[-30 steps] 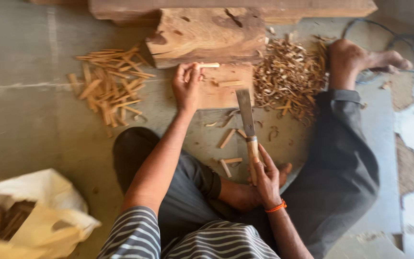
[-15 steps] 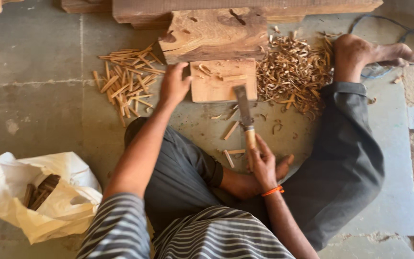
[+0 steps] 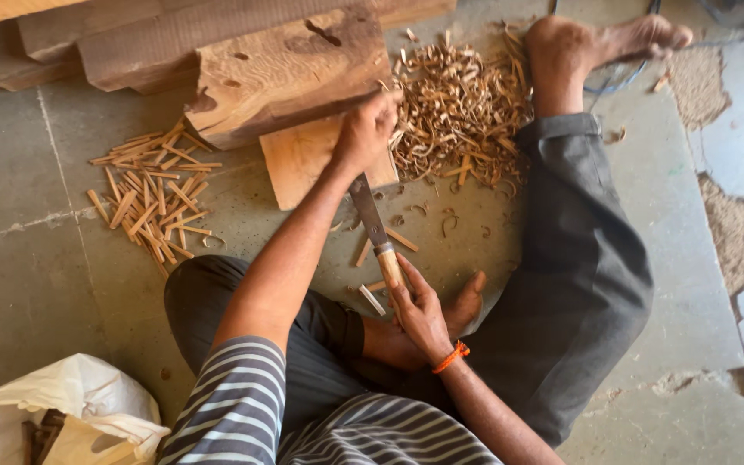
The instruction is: The person sits on the floor and uses a chisel to carve small wooden sticks. They repeatedly pick up a stick, place it on a wooden block, and shave off thin layers of wood with the chisel. The finished sticks are placed into a pile on the floor.
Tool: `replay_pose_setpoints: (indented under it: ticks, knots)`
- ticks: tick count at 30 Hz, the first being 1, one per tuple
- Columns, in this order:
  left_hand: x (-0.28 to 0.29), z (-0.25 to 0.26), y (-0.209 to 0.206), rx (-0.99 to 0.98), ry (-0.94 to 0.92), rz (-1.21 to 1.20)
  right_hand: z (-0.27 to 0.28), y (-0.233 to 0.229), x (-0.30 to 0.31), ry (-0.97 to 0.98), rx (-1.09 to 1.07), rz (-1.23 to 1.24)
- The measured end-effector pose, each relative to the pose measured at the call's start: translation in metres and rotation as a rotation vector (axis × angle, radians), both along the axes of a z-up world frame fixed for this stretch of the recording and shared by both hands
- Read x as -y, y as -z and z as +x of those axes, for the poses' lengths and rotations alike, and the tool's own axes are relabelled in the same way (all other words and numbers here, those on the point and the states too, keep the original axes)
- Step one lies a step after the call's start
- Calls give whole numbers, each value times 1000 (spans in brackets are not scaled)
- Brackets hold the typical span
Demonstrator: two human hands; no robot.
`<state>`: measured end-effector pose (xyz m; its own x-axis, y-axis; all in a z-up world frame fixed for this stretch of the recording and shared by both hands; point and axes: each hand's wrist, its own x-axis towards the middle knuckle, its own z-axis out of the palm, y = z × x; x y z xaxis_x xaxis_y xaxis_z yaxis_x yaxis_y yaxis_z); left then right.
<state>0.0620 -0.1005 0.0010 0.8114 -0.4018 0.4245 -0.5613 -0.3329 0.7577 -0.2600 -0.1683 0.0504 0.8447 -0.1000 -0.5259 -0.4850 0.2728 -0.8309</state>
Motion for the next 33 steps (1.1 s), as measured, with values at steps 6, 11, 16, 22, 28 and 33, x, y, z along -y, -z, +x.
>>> replay_pose_setpoints:
  ticks: [6,11,16,22,28,33]
  knots:
    - [-50,-16,-40,-251,-101,357,-3,-1,3,69,-10,43]
    - [-99,-45,-26,34,-71,514,-3,-3,20,293,49,-62]
    - [-122,-71,-23,94,-158,441,0,-16,44,385,168,97]
    - [-108,-160,-13,-249,-171,454,5,-23,39,122,152,-58]
    - [-92,-194,12,-378,-141,530,7,-8,39,96,26,-94]
    - [-84,-190,21,83,-112,491,10,-11,55,36,10,-157]
